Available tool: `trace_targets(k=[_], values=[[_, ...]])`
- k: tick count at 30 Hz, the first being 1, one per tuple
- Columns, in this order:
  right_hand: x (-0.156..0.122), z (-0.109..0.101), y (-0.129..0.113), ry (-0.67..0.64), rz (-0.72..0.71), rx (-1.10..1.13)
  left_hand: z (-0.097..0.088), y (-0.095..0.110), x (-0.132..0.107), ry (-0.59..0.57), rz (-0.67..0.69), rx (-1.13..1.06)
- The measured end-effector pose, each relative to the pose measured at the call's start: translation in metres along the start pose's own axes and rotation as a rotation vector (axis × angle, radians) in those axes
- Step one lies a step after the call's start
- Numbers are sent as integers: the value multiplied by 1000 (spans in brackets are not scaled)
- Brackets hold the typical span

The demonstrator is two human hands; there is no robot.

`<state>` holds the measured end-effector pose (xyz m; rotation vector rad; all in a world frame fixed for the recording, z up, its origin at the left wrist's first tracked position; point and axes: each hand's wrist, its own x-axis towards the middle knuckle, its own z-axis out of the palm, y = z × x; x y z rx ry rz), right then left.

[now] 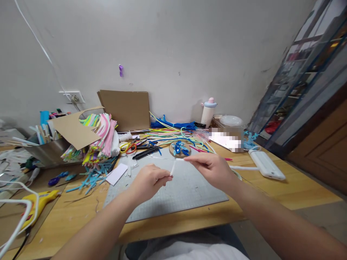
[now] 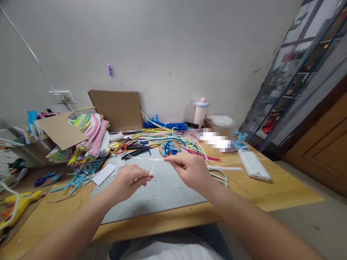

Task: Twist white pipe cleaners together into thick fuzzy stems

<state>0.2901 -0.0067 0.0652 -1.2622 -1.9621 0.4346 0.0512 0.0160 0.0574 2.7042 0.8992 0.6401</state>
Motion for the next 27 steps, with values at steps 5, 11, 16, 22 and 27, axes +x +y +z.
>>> trace_targets(k=[5, 11, 16, 22, 27], values=[[-4, -6, -5, -271, -101, -278, -10, -2, 1, 35, 57, 106], [-2, -9, -2, -425, 0, 256, -9, -14, 4, 83, 38, -36], [-5, -3, 0, -38, -7, -66, 2, 0, -2, 23, -15, 31], [-8, -10, -11, -355, -151, -178, -16, -4, 6, -5, 60, 79], [-1, -10, -5, -315, 64, 307, -12, -15, 6, 60, -40, -157]])
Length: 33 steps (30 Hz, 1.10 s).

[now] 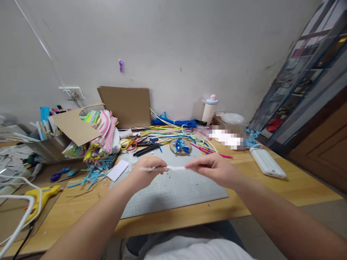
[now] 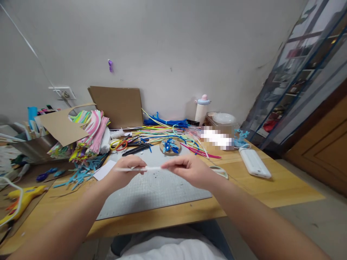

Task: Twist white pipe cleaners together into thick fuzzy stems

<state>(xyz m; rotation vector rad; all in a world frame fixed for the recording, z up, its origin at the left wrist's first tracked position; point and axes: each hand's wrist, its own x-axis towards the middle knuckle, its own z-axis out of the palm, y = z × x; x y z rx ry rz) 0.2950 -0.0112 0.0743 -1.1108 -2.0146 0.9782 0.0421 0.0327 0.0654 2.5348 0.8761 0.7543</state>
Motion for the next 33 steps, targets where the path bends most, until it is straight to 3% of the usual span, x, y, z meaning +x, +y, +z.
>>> trace_targets(k=[3, 7, 9, 11, 13, 15, 17, 19, 21, 23, 26, 29, 31, 33], values=[[4, 4, 9, 203, 53, 51, 12, 7, -6, 13, -95, -77], [1, 11, 11, 340, -16, -336, 17, 22, -8, -6, -112, 136], [-3, 10, 6, 259, -57, -552, 12, 25, -6, -9, -51, 275], [-5, 7, 0, 85, -84, -592, 2, 22, -1, -36, 34, 288], [-5, 1, -3, -101, -90, -432, -6, 15, 3, -76, 87, 145], [-3, -5, -2, -189, -56, -190, -8, 9, 4, -92, 79, -67], [1, -7, 3, -109, -4, -17, -1, 7, 2, -54, -11, -215], [3, -5, 9, 69, 27, -6, 13, 11, -3, 11, -160, -257], [3, 1, 12, 221, 9, -169, 29, 19, -8, 53, -306, -267], [1, 6, 11, 282, -43, -420, 40, 28, -12, 94, -363, -187], [-4, 8, 3, 163, -115, -649, 40, 35, -13, 161, -296, 5], [-6, 3, -7, -28, -155, -592, 30, 35, -9, 197, -280, -34], [-6, -2, -10, -99, -164, -489, 24, 32, -5, 117, -353, -225], [-5, -8, -10, -158, -161, -396, 20, 29, -4, -54, -414, -464]])
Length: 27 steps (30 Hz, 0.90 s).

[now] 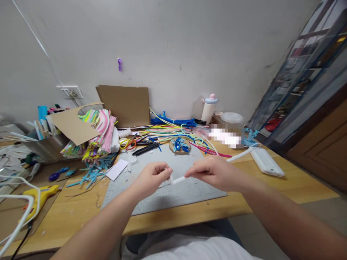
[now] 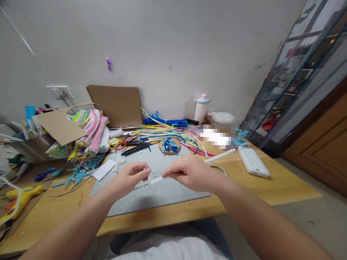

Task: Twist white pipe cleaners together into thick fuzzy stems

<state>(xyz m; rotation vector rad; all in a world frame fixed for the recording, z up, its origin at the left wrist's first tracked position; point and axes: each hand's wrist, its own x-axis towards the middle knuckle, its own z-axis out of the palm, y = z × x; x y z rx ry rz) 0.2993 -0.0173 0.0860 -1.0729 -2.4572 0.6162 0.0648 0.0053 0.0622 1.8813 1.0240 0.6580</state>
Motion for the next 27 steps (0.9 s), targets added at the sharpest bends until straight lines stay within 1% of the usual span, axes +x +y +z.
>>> trace_targets(k=[2, 3, 5, 6, 7, 9, 11, 13, 15, 16, 17, 19, 23, 25, 27], values=[[0, -4, 3, -65, 2, 64, -2, 0, 0, -200, -59, -167], [0, -6, 5, -102, 2, 88, -2, 0, -1, -264, -79, -235], [1, -10, 6, -168, -1, 127, 0, 0, -4, -325, -96, -334], [1, -13, 6, -194, -5, 143, 1, 1, -6, -327, -77, -351], [2, -15, 5, -217, -9, 155, 3, 3, -8, -313, -30, -332], [4, -18, 4, -257, -10, 162, 5, 5, -12, -233, 146, -175], [7, -20, 5, -276, 4, 155, 8, 5, -15, -100, 372, 122], [9, -20, 7, -282, 26, 146, 11, 3, -19, -12, 565, 453], [12, -20, 11, -270, 56, 126, 14, -1, -22, 8, 677, 698], [13, -19, 12, -263, 71, 115, 16, -3, -23, 11, 700, 760], [14, -19, 14, -258, 82, 106, 18, -5, -25, 17, 707, 783], [16, -18, 17, -250, 96, 101, 24, -10, -26, 63, 679, 765], [22, -16, 18, -256, 93, 71, 37, -18, -24, 143, 555, 730], [25, -16, 18, -260, 73, 8, 42, -21, -20, 141, 429, 666], [27, -15, 16, -266, 24, -72, 42, -23, -15, 98, 231, 515]])
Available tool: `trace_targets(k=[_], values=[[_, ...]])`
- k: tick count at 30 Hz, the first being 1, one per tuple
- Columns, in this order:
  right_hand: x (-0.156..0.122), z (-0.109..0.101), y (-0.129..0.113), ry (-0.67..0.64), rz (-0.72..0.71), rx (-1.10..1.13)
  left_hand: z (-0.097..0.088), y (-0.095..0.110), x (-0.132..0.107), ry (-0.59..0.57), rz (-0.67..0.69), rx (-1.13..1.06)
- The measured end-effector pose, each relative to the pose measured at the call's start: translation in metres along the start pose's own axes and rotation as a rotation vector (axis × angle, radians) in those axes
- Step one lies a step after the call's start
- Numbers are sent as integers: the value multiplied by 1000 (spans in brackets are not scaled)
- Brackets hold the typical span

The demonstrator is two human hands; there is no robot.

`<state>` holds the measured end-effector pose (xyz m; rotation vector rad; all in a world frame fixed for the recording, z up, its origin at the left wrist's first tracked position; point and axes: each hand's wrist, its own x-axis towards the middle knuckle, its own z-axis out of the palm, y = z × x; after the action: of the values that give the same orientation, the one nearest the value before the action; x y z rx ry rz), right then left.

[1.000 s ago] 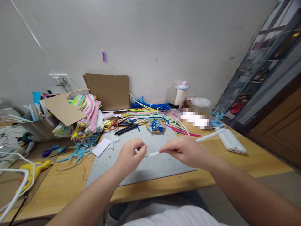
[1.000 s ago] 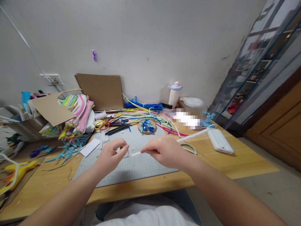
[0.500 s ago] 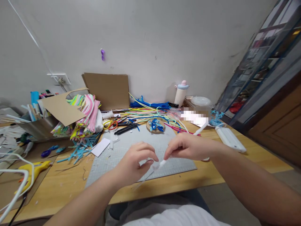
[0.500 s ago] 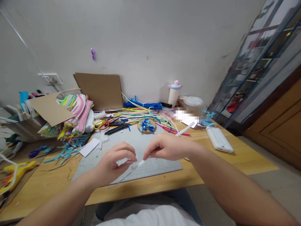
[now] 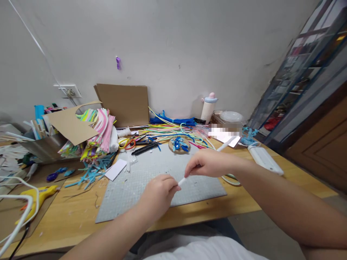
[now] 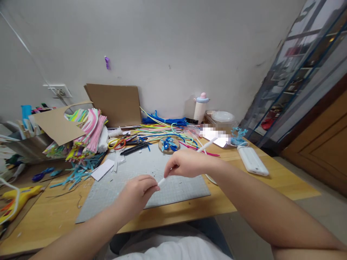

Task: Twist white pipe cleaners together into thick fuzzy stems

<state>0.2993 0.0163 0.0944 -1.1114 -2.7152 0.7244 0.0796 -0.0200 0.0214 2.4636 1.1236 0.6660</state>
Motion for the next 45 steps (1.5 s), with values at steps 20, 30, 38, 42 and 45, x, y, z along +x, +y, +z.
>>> trace_targets(k=[20, 30, 38, 42, 45], values=[[23, 96, -16, 769, 94, 765, 7, -24, 26, 222, -462, -894], [57, 120, -3, 660, 241, 1308, 21, -38, 46, 387, -365, -711], [66, 70, 18, 833, 149, 1194, 14, -33, 40, 236, -280, -609], [61, 58, 30, 705, 73, 1249, 23, -36, 37, 145, -303, -699], [58, 65, 37, 489, 55, 1373, 30, -42, 35, 34, -384, -825]])
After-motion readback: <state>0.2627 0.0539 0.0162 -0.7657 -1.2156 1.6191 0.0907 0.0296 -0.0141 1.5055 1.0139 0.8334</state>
